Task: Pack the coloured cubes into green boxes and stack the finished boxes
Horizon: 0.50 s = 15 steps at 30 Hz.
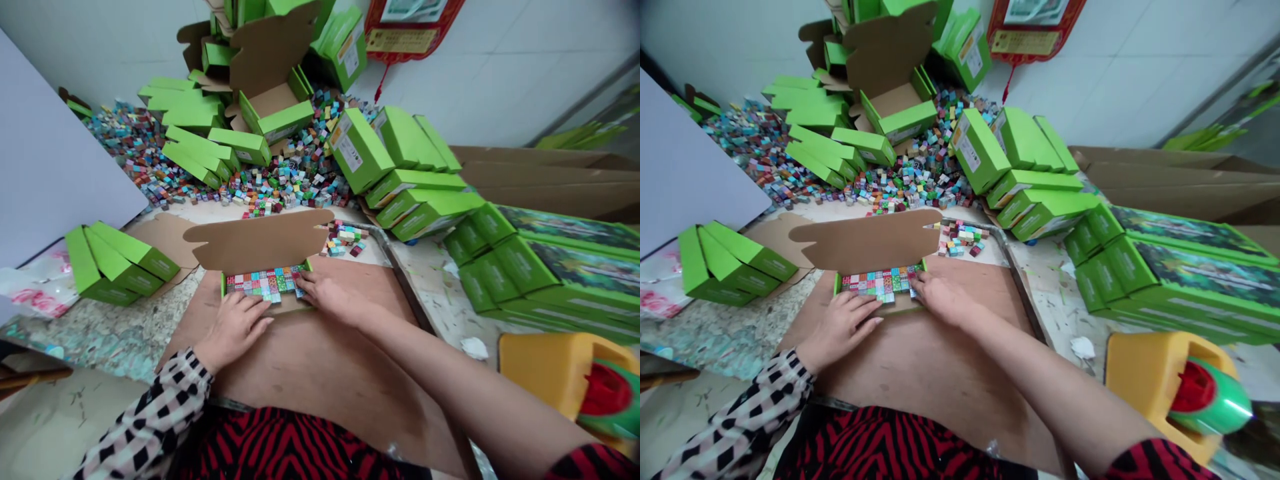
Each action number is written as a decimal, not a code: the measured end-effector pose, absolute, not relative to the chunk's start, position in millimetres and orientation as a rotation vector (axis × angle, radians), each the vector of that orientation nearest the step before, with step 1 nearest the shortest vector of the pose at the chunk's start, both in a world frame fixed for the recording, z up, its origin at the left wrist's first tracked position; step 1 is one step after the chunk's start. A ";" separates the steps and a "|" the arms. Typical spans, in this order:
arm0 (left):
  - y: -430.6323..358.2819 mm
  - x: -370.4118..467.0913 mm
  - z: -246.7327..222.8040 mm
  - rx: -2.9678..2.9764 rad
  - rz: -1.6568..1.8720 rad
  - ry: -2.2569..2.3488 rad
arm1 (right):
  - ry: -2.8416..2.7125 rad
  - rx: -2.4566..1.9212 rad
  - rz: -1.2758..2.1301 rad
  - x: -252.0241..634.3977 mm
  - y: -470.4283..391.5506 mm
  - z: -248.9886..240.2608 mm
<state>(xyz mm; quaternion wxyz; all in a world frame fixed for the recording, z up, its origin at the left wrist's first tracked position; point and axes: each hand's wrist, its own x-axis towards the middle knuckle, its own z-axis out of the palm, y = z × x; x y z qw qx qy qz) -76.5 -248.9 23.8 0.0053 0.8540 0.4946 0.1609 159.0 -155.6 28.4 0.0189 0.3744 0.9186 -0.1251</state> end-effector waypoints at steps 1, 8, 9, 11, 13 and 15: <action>-249.9 -73.9 20.7 2.717 0.471 1.565 | 2.832 1.172 -0.353 158.3 -157.5 29.7; -256.5 -56.0 7.4 2.744 0.457 1.629 | 2.709 1.133 -0.163 149.1 -155.3 39.2; -257.4 -55.2 7.1 2.729 0.467 1.641 | 2.716 1.135 -0.167 149.5 -154.3 39.1; -258.6 -55.0 6.9 2.715 0.459 1.665 | 2.760 1.131 -0.207 152.5 -153.7 37.5; -258.7 -56.1 6.1 2.735 0.438 1.677 | 2.877 1.144 -0.311 157.7 -155.9 34.3; -258.4 -57.8 4.4 2.762 0.432 1.673 | 3.034 1.221 -0.455 165.1 -160.5 30.3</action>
